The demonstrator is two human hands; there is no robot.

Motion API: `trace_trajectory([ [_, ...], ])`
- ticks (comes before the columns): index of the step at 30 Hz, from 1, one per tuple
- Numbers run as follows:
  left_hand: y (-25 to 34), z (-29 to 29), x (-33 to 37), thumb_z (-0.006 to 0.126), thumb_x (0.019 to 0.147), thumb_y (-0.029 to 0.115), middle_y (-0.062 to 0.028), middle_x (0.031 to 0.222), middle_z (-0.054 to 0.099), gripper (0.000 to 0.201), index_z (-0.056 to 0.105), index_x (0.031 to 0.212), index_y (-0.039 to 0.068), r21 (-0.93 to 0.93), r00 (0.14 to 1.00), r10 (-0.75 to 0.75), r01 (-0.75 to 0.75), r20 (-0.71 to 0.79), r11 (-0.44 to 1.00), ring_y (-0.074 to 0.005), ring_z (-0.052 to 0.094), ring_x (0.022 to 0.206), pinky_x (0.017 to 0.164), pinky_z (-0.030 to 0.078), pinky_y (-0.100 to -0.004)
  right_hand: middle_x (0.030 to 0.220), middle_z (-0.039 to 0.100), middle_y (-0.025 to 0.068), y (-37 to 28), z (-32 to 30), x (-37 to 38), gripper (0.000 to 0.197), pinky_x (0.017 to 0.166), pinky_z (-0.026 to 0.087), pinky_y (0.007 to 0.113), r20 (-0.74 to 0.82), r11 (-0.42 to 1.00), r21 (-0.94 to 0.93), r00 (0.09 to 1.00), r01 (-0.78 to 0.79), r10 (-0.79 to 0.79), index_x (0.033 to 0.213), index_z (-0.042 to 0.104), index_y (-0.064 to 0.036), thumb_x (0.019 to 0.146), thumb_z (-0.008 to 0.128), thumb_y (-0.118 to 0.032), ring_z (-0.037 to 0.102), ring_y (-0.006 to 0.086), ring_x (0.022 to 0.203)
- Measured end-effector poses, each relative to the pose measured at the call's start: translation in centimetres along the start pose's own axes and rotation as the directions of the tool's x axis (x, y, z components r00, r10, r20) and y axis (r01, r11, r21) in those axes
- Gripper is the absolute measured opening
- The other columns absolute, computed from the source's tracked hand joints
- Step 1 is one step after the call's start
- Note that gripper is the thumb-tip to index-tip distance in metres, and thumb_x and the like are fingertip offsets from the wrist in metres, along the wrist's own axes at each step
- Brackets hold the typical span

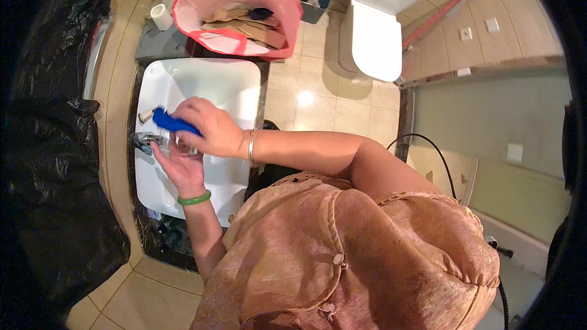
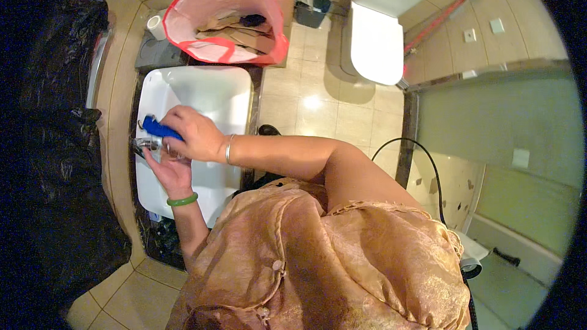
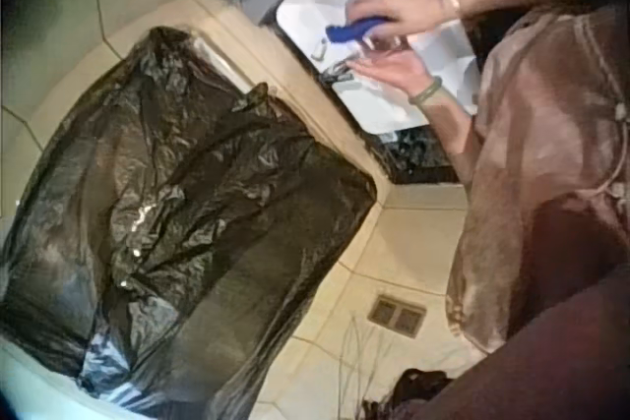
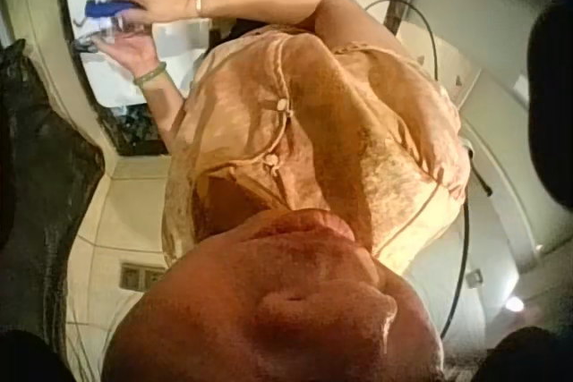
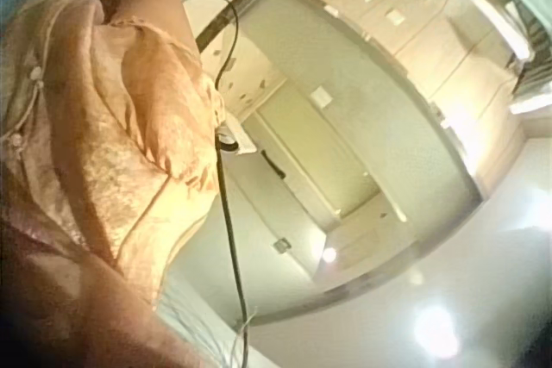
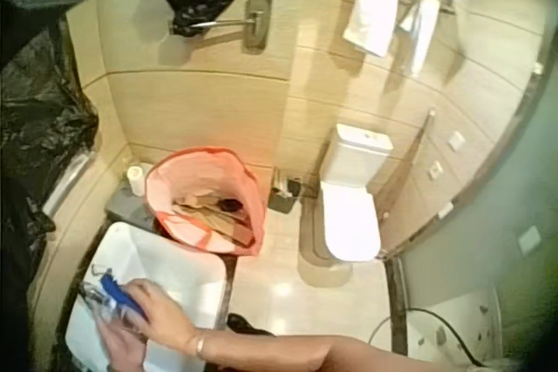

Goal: The person cleans a bathroom sink and surrounding surfaces using a blue cloth. They wipe the sink basin, faucet, countertop, and toilet tank, and handle a glass and a pink bag during the process.

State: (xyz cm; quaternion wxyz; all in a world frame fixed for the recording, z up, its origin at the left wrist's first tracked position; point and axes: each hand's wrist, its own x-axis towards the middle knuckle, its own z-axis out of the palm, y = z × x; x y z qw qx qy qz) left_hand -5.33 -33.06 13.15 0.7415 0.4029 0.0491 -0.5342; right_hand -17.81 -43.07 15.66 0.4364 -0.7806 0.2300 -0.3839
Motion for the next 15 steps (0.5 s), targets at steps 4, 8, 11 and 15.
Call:
trace_trajectory([
  [4, -1.9, -1.2, -1.9, 0.044, 0.097, 0.056, -0.0068, 0.126, 0.059, 0.056, 0.055, 0.128, 0.011, -0.072, 0.990, 0.049, -0.040, 0.132, 0.997, -0.0231, 0.058, 0.116, 0.103, 0.046, -0.0389, 0.114, 0.057, 0.0136, -3.4, 0.3, -4.2, 0.041, 0.090, 0.049, 0.042, -0.006, 0.987, -0.078, 0.990, 0.139, -0.140, 0.113, 0.061, -0.0062, 0.075, 0.072, -0.019, 0.057, 0.0355, 0.103],
  [8, -3.6, -0.3, -5.7, 0.049, 0.091, 0.062, -0.0057, 0.125, 0.060, 0.060, 0.060, 0.123, 0.013, -0.062, 0.995, -0.097, 0.098, 0.009, 0.993, -0.0233, 0.057, 0.116, 0.101, 0.047, -0.0407, 0.111, 0.058, 0.0136, -4.9, -1.0, -6.8, 0.037, 0.088, 0.050, 0.041, -0.018, 0.997, -0.080, 1.000, 0.009, -0.010, 0.112, 0.061, -0.0075, 0.078, 0.070, -0.019, 0.057, 0.0348, 0.102],
  [11, -4.2, -2.5, -6.3, 0.053, 0.087, 0.067, -0.0066, 0.125, 0.061, 0.064, 0.062, 0.122, 0.015, -0.065, 0.980, -0.192, 0.195, 0.062, 0.979, -0.0261, 0.057, 0.117, 0.101, 0.046, -0.0467, 0.108, 0.060, 0.0157, -4.2, -0.2, -7.6, 0.033, 0.087, 0.050, 0.040, -0.063, 0.993, -0.008, 0.991, -0.118, 0.118, 0.112, 0.061, -0.0065, 0.083, 0.067, -0.021, 0.058, 0.0355, 0.100],
  [15, -4.9, -4.6, -6.7, 0.052, 0.083, 0.074, -0.0082, 0.119, 0.065, 0.073, 0.063, 0.115, 0.008, 0.025, 0.977, -0.202, 0.201, 0.062, 0.979, -0.0300, 0.060, 0.109, 0.096, 0.046, -0.0515, 0.097, 0.061, 0.0197, -3.6, 0.3, -8.8, 0.031, 0.084, 0.049, 0.045, -0.130, 0.955, 0.113, 0.948, -0.275, 0.289, 0.110, 0.060, -0.0045, 0.087, 0.065, -0.024, 0.060, 0.0403, 0.093],
])
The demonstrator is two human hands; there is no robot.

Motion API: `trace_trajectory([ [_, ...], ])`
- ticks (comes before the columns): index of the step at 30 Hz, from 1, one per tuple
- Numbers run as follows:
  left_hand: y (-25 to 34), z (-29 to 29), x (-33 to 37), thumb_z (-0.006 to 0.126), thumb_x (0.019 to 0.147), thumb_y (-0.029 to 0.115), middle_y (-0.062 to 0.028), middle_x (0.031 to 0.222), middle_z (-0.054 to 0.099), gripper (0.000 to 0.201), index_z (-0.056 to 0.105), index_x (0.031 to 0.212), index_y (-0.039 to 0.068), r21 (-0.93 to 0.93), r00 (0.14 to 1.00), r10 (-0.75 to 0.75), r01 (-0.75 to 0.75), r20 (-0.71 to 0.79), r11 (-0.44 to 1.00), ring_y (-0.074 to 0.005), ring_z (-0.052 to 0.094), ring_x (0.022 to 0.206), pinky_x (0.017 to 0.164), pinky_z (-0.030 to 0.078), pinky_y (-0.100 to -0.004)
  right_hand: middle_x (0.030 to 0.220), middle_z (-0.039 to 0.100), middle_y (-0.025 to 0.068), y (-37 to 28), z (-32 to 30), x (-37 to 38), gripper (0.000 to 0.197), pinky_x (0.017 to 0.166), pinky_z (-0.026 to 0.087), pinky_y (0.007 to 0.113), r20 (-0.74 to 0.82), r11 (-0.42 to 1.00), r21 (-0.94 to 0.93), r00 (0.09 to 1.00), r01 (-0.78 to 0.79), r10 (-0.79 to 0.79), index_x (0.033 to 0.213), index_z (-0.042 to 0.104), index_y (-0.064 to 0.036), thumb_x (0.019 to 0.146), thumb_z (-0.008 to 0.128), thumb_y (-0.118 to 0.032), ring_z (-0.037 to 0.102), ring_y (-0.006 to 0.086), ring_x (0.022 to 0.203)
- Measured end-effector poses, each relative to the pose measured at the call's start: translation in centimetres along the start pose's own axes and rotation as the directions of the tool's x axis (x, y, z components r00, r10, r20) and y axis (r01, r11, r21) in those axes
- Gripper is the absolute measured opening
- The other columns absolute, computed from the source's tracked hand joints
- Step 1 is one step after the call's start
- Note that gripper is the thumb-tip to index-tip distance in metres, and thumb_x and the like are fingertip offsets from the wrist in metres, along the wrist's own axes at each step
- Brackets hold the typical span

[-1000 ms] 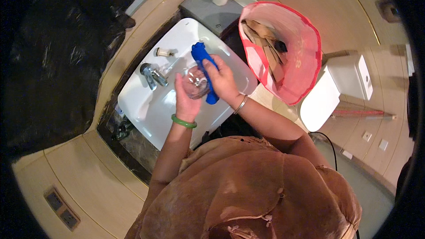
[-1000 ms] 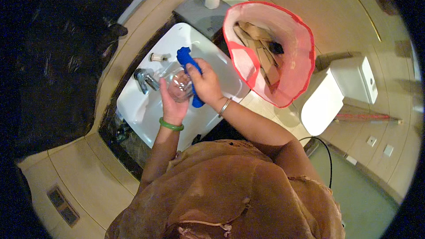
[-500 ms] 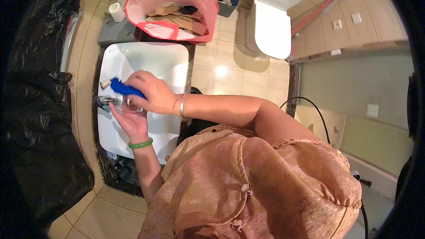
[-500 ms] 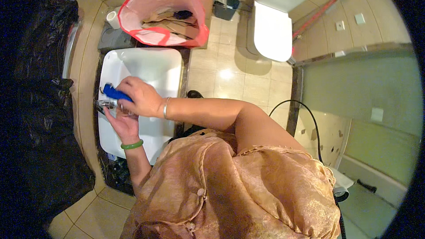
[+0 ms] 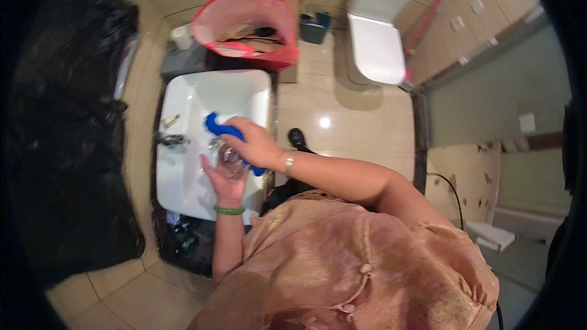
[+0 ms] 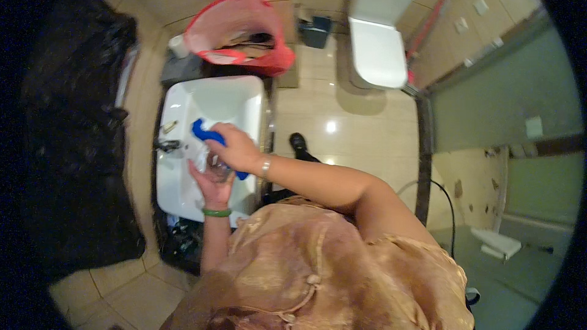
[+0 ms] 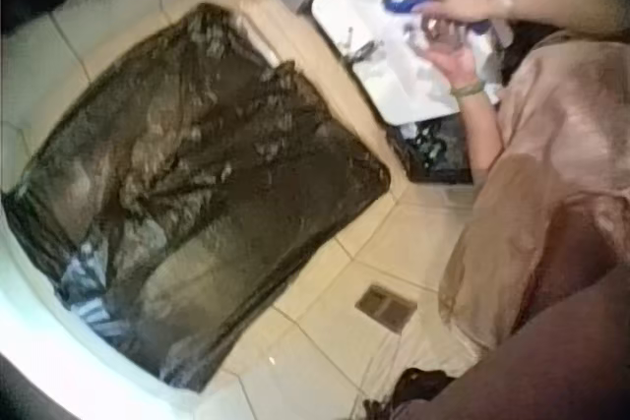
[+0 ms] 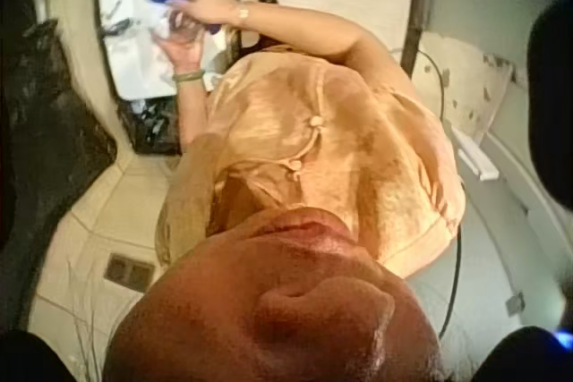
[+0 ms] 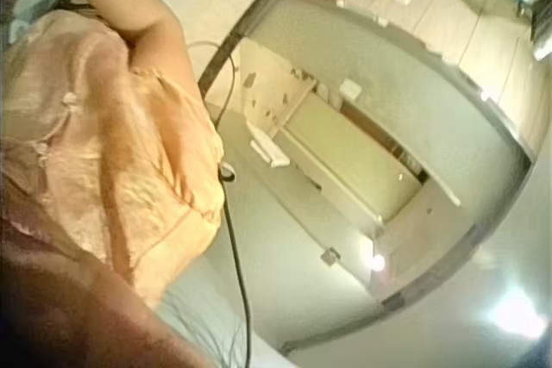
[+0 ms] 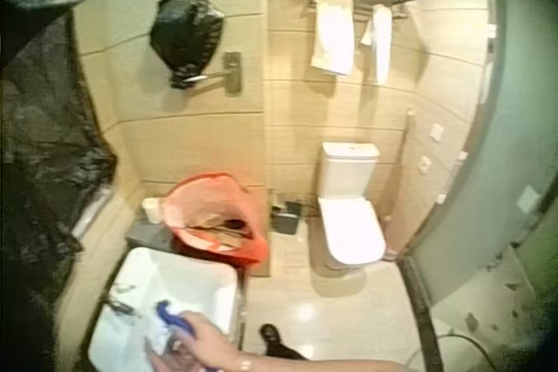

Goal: The person cleans a bathroom sink and surrounding surfaces using a blue cloth. They wipe the sink basin, faucet, countertop, and toilet tank, and handle a glass and a pink bag during the process.

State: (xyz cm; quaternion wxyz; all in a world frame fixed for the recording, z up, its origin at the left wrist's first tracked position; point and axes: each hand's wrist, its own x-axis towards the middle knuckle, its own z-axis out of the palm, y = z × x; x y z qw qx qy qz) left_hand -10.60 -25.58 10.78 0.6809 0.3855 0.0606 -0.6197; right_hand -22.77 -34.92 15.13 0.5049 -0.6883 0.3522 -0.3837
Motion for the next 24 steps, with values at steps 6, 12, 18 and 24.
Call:
trace_trajectory([
  [6, -0.2, 2.1, -1.9, 0.045, 0.087, 0.074, -0.0079, 0.123, 0.063, 0.078, 0.060, 0.124, 0.007, -0.083, 0.993, 0.100, -0.106, -0.069, 0.991, -0.0221, 0.058, 0.114, 0.103, 0.043, -0.0368, 0.111, 0.056, 0.0165, -1.9, 0.7, -3.5, 0.036, 0.093, 0.045, 0.042, 0.049, 0.946, -0.193, 0.965, 0.262, -0.257, 0.118, 0.056, -0.0022, 0.087, 0.064, -0.018, 0.054, 0.0359, 0.106],
  [12, 0.6, 0.1, -2.6, 0.048, 0.085, 0.073, -0.0106, 0.124, 0.062, 0.078, 0.059, 0.123, 0.006, -0.082, 0.977, 0.058, -0.076, -0.205, 0.994, -0.0238, 0.060, 0.113, 0.100, 0.047, -0.0395, 0.112, 0.056, 0.0174, -1.5, 1.5, -3.5, 0.035, 0.090, 0.047, 0.041, 0.119, 0.970, -0.138, 0.976, 0.200, -0.184, 0.118, 0.056, -0.0038, 0.086, 0.065, -0.018, 0.056, 0.0362, 0.104],
  [18, 0.6, -1.1, -2.3, 0.047, 0.084, 0.076, -0.0084, 0.123, 0.059, 0.079, 0.058, 0.122, 0.008, -0.046, 0.994, 0.083, -0.087, -0.075, 0.995, -0.0237, 0.057, 0.113, 0.100, 0.045, -0.0400, 0.111, 0.056, 0.0186, -1.2, 2.3, -3.7, 0.034, 0.089, 0.048, 0.041, 0.126, 0.979, -0.126, 0.981, 0.162, -0.146, 0.116, 0.057, -0.0025, 0.087, 0.065, -0.019, 0.057, 0.0371, 0.102],
  [24, 0.1, -5.1, -0.1, 0.049, 0.091, 0.065, -0.0088, 0.130, 0.058, 0.067, 0.055, 0.129, 0.011, -0.196, 0.971, 0.219, -0.197, 0.101, 0.961, -0.0246, 0.055, 0.121, 0.105, 0.044, -0.0412, 0.113, 0.056, 0.0158, -2.2, 2.3, -4.0, 0.039, 0.093, 0.046, 0.042, 0.228, 0.888, -0.215, 0.905, 0.407, -0.359, 0.112, 0.060, -0.0065, 0.077, 0.071, -0.020, 0.054, 0.0352, 0.106],
])
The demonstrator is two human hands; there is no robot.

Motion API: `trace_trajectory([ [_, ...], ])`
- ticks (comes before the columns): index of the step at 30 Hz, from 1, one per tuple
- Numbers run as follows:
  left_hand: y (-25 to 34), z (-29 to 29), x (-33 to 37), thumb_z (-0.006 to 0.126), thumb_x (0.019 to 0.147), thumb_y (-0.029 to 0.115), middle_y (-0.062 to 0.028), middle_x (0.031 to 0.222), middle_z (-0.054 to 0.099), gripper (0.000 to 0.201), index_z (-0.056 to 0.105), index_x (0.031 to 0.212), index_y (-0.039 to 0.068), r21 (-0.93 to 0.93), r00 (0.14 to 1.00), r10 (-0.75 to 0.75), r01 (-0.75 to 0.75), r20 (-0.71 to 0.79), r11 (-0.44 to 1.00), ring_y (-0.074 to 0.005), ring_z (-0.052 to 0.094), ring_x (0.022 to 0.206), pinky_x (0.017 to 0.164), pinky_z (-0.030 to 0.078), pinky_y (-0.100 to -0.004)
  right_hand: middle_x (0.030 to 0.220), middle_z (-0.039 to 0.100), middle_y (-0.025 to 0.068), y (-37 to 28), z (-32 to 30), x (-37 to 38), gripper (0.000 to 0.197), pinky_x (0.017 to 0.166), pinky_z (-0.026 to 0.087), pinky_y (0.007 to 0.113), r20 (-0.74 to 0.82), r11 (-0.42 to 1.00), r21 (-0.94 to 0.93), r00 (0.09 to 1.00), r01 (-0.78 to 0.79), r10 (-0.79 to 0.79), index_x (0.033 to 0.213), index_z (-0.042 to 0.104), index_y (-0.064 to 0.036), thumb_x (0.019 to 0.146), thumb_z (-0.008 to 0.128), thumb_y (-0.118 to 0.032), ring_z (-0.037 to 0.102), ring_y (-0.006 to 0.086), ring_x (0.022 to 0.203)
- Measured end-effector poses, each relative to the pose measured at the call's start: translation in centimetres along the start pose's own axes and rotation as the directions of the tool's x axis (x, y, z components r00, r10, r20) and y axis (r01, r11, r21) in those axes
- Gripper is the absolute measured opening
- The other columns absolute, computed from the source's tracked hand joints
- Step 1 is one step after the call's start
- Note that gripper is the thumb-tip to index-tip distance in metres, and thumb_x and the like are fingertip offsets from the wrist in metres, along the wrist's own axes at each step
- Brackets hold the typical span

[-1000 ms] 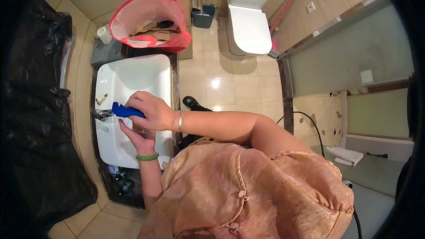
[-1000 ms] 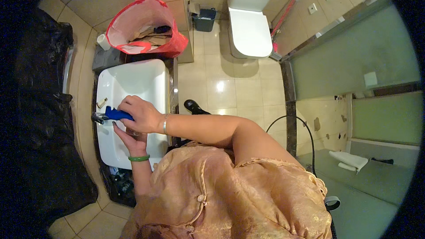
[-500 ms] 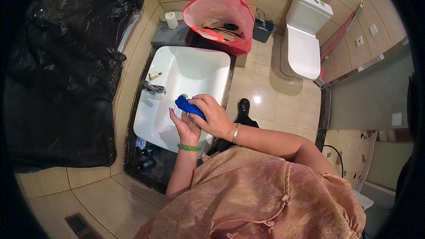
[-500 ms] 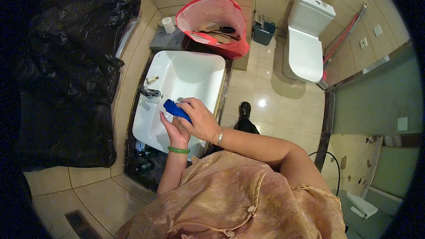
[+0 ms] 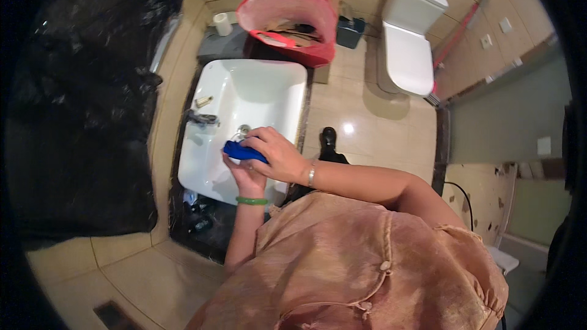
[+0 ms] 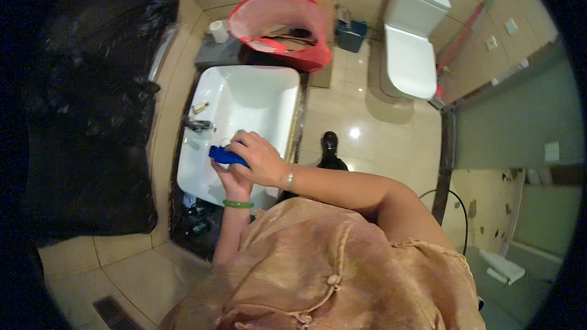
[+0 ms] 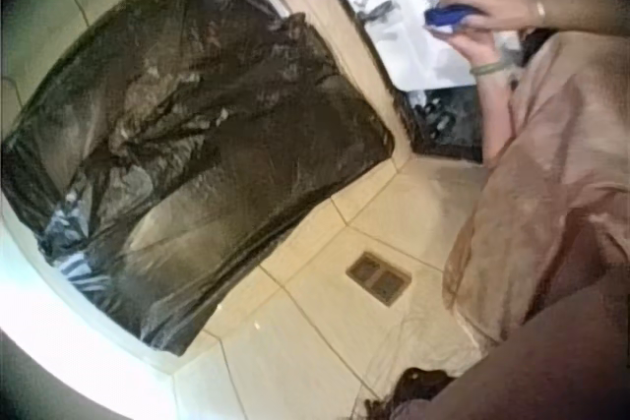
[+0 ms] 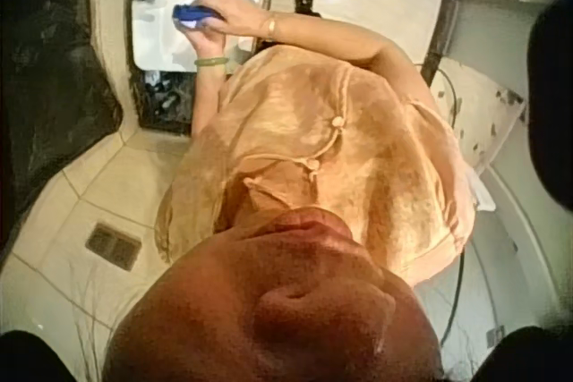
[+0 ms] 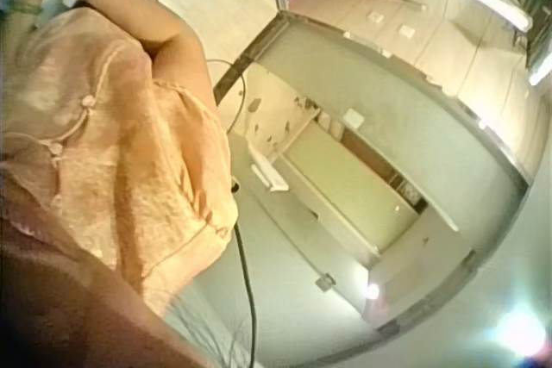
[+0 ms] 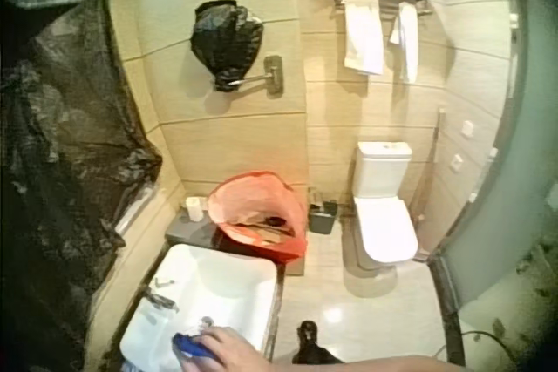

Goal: The person cleans a bathroom sink and surrounding surfaces using a blue cloth. They wipe the sink basin, faucet, countertop, and toilet tank, and handle a glass and a pink bag during the process.

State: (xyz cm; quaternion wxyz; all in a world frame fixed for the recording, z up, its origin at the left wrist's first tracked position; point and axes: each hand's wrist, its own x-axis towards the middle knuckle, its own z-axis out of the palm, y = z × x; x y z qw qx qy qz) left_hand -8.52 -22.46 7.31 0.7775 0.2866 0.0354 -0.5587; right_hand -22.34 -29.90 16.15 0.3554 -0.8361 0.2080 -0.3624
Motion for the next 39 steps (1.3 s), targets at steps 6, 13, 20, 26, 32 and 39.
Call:
trace_trajectory([
  [6, -0.1, 4.5, -1.7, 0.057, 0.081, 0.074, -0.0100, 0.132, 0.056, 0.079, 0.063, 0.119, 0.005, 0.113, 0.941, -0.068, 0.111, -0.331, 0.987, -0.0258, 0.054, 0.119, 0.105, 0.043, -0.0435, 0.104, 0.058, 0.0208, 1.9, 0.6, 0.4, 0.038, 0.085, 0.049, 0.043, -0.017, 0.940, 0.107, 0.945, -0.324, 0.327, 0.118, 0.056, -0.0039, 0.088, 0.065, -0.024, 0.059, 0.0398, 0.095],
  [13, 0.1, 4.4, -1.8, 0.047, 0.083, 0.079, -0.0109, 0.135, 0.052, 0.095, 0.047, 0.141, 0.004, 0.193, 0.989, -0.048, 0.075, -0.142, 0.978, -0.0272, 0.049, 0.123, 0.111, 0.034, -0.0444, 0.107, 0.062, 0.0162, 3.8, 0.9, 0.1, 0.051, 0.081, 0.053, 0.037, 0.423, 0.242, 0.590, 0.550, -0.771, 0.720, 0.120, 0.053, 0.0025, 0.095, 0.056, -0.041, 0.063, 0.0241, 0.092],
  [20, 0.3, 3.6, -1.8, 0.038, 0.094, 0.071, -0.0100, 0.123, 0.057, 0.073, 0.046, 0.141, 0.016, 0.362, 0.994, 0.040, -0.002, -0.099, 0.932, -0.0228, 0.053, 0.113, 0.099, 0.043, -0.0376, 0.102, 0.065, 0.0252, 2.5, 1.9, -1.8, 0.054, 0.084, 0.051, 0.041, 0.103, 0.638, 0.340, 0.702, -0.691, 0.705, 0.119, 0.050, 0.0030, 0.093, 0.058, -0.044, 0.065, 0.0376, 0.095],
  [26, 0.7, 4.3, -2.5, 0.037, 0.092, 0.074, -0.0063, 0.120, 0.058, 0.076, 0.050, 0.135, 0.012, 0.400, 0.981, -0.078, 0.144, -0.177, 0.905, -0.0223, 0.053, 0.115, 0.099, 0.041, -0.0423, 0.109, 0.059, 0.0258, 1.8, 1.7, -2.2, 0.044, 0.090, 0.047, 0.043, -0.041, 0.831, 0.227, 0.848, -0.508, 0.529, 0.120, 0.051, 0.0034, 0.096, 0.055, -0.033, 0.059, 0.0402, 0.099],
  [32, 1.8, 2.7, -2.6, 0.039, 0.088, 0.077, -0.0048, 0.119, 0.061, 0.081, 0.058, 0.125, 0.007, 0.355, 0.982, -0.169, 0.186, -0.078, 0.916, -0.0210, 0.055, 0.110, 0.093, 0.044, -0.0424, 0.105, 0.062, 0.0216, 2.6, 1.5, -0.4, 0.044, 0.090, 0.045, 0.040, 0.117, 0.701, 0.445, 0.812, -0.557, 0.571, 0.111, 0.058, 0.0023, 0.101, 0.044, -0.038, 0.060, 0.0339, 0.098],
  [39, 1.0, 1.2, -3.0, 0.044, 0.079, 0.083, -0.0138, 0.123, 0.060, 0.098, 0.051, 0.134, 0.001, 0.049, 0.970, -0.230, 0.227, 0.076, 0.973, -0.0273, 0.056, 0.111, 0.099, 0.044, -0.0450, 0.114, 0.060, 0.0283, 2.3, 0.4, 1.3, 0.047, 0.099, 0.041, 0.043, 0.252, 0.844, 0.214, 0.862, -0.493, 0.440, 0.115, 0.060, 0.0047, 0.103, 0.041, -0.037, 0.055, 0.0415, 0.111],
])
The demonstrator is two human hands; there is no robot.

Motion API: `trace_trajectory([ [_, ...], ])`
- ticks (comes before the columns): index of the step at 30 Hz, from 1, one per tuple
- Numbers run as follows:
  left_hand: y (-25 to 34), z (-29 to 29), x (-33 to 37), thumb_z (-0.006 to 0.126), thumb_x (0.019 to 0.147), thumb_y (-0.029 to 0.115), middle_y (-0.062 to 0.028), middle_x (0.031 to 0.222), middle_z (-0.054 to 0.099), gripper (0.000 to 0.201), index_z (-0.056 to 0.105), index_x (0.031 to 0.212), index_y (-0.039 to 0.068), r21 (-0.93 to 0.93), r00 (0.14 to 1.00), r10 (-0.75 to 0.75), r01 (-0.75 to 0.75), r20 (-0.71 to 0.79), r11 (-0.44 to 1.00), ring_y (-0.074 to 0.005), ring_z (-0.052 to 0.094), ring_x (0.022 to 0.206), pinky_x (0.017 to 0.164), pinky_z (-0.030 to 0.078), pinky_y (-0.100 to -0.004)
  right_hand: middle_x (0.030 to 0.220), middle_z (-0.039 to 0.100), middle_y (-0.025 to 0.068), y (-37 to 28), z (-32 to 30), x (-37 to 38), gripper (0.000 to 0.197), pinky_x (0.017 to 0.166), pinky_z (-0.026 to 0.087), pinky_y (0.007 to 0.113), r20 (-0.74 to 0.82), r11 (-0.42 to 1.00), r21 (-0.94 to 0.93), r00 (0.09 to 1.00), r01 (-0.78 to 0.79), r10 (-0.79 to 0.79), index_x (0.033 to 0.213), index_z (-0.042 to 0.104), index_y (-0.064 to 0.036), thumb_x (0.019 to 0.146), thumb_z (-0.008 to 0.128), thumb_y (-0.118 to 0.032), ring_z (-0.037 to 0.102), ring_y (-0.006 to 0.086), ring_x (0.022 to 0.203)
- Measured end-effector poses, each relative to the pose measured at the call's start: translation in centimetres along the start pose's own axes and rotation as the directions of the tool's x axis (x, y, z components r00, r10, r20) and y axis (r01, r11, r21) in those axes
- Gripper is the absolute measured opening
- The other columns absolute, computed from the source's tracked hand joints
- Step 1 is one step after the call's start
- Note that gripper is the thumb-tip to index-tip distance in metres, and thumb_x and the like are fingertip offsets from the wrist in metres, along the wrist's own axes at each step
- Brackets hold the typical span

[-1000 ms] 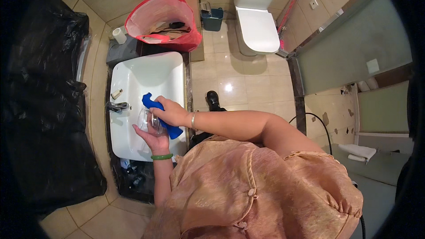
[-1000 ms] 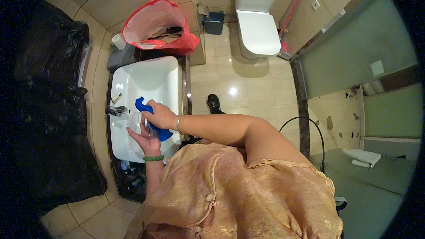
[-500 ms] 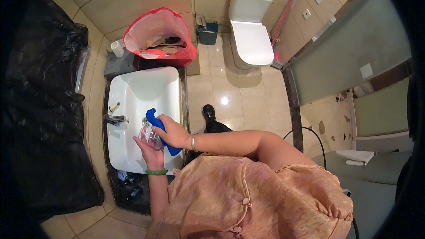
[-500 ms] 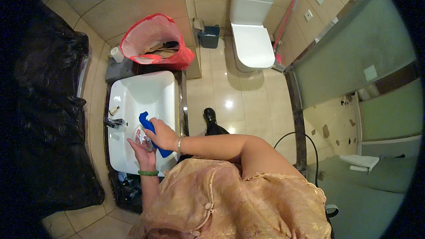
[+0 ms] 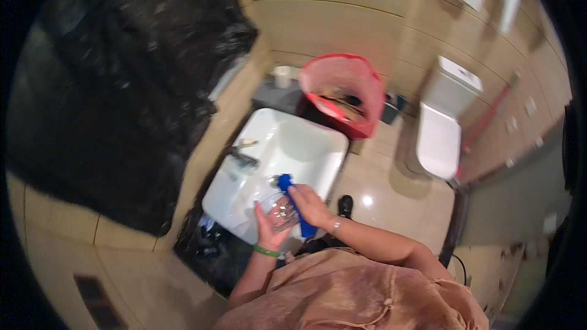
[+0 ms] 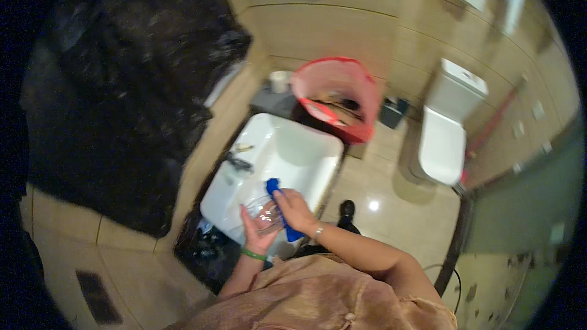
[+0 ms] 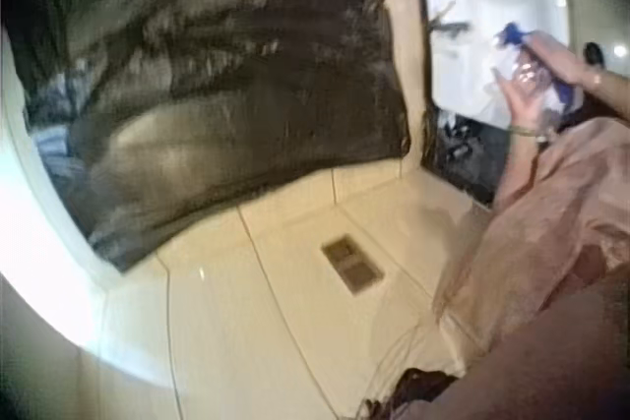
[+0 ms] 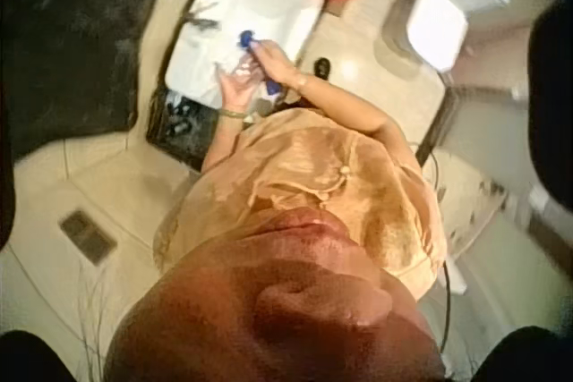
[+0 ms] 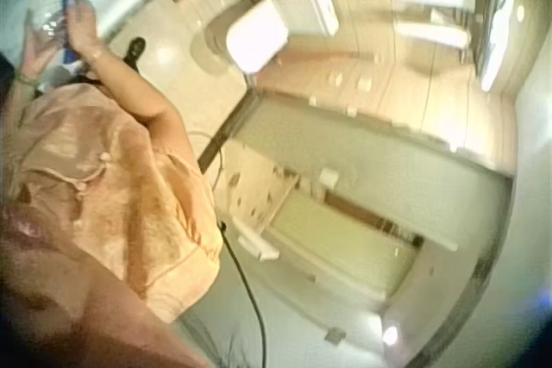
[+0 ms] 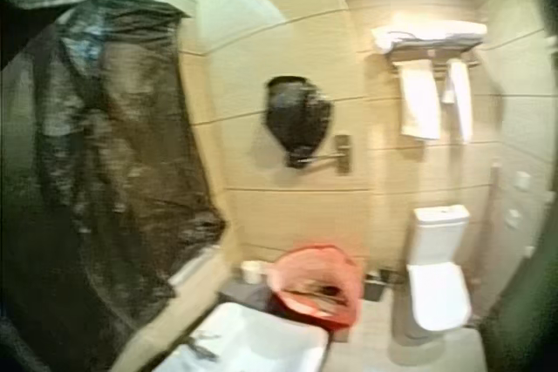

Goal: The person cleans a bathroom sink and surrounding surfaces using a blue cloth. They wipe the sink basin, faucet, countertop, and toilet tank, and handle a glass and a pink bag during the process.

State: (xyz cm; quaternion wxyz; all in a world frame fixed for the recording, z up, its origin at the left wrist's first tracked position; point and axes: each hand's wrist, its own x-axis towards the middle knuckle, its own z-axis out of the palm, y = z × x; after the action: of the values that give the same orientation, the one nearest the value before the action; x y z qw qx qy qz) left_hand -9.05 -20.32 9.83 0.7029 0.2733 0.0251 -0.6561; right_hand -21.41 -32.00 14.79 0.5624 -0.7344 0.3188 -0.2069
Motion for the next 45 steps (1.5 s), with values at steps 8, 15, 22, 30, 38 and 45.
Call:
trace_trajectory([
  [8, 0.6, 4.2, -0.8, 0.050, 0.083, 0.076, -0.0135, 0.121, 0.060, 0.091, 0.056, 0.125, -0.005, -0.241, 0.955, 0.200, -0.251, -0.218, 0.937, -0.0277, 0.056, 0.113, 0.103, 0.042, -0.0407, 0.126, 0.054, 0.0290, -1.4, 0.9, 1.5, 0.073, 0.105, 0.039, 0.043, 0.131, 0.956, -0.100, 0.956, 0.276, -0.262, 0.138, 0.039, 0.0104, 0.090, 0.064, -0.039, 0.052, 0.0416, 0.119],
  [15, 1.4, 4.9, 2.1, 0.047, 0.088, 0.073, -0.0144, 0.119, 0.062, 0.085, 0.056, 0.122, -0.005, 0.010, 0.891, 0.334, -0.348, -0.306, 0.937, -0.0264, 0.057, 0.112, 0.102, 0.044, -0.0391, 0.122, 0.058, 0.0232, -1.2, -1.0, 2.8, 0.084, 0.100, 0.045, 0.038, 0.160, 0.975, 0.048, 0.962, 0.217, -0.222, 0.138, 0.038, 0.0087, 0.078, 0.080, -0.035, 0.057, 0.0313, 0.114],
  [22, 1.7, 5.6, 9.4, 0.055, 0.096, 0.050, -0.0169, 0.123, 0.058, 0.062, 0.042, 0.134, 0.003, 0.192, 0.849, 0.406, -0.360, -0.337, 0.913, -0.0233, 0.054, 0.118, 0.100, 0.045, -0.0403, 0.108, 0.062, 0.0070, 3.8, -3.9, 7.1, 0.068, 0.075, 0.053, 0.027, 0.176, 0.915, 0.349, 0.973, -0.201, 0.147, 0.137, 0.041, -0.0001, 0.084, 0.078, -0.022, 0.062, 0.0131, 0.091],
  [30, 5.7, 6.8, 22.1, 0.070, 0.089, 0.017, -0.0021, 0.110, 0.058, 0.025, 0.059, 0.110, 0.011, 0.427, 0.820, 0.510, -0.375, -0.261, 0.822, -0.0142, 0.056, 0.104, 0.096, 0.047, -0.0352, 0.093, 0.064, 0.0049, 6.4, -8.3, 14.0, 0.041, 0.067, 0.052, 0.027, 0.155, 0.816, 0.469, 0.941, -0.338, 0.301, 0.118, 0.054, -0.0008, 0.091, 0.071, -0.026, 0.061, 0.0116, 0.077],
  [38, 18.2, 6.5, 38.6, 0.090, 0.064, 0.024, -0.0170, 0.130, 0.050, 0.092, 0.038, 0.135, -0.001, 0.915, 0.436, 0.900, -0.364, 0.005, 0.171, -0.0296, 0.049, 0.121, 0.105, 0.039, -0.0401, 0.098, 0.067, 0.0104, 11.7, -11.0, 13.1, 0.053, 0.073, 0.053, 0.030, 0.337, 0.859, 0.126, 0.835, -0.497, 0.434, 0.123, 0.053, 0.0035, 0.087, 0.072, -0.030, 0.063, 0.0148, 0.082],
  [45, 21.9, 2.8, 47.2, 0.089, 0.061, 0.024, -0.0247, 0.128, 0.051, 0.092, 0.038, 0.133, -0.002, 0.970, 0.392, 0.890, -0.161, 0.232, -0.182, -0.0387, 0.051, 0.119, 0.103, 0.042, -0.0438, 0.095, 0.067, 0.0183, 13.6, -13.8, 13.1, 0.062, 0.078, 0.053, 0.037, 0.452, 0.906, -0.149, 0.787, -0.397, 0.420, 0.129, 0.051, 0.0005, 0.084, 0.073, -0.036, 0.067, 0.0262, 0.085],
])
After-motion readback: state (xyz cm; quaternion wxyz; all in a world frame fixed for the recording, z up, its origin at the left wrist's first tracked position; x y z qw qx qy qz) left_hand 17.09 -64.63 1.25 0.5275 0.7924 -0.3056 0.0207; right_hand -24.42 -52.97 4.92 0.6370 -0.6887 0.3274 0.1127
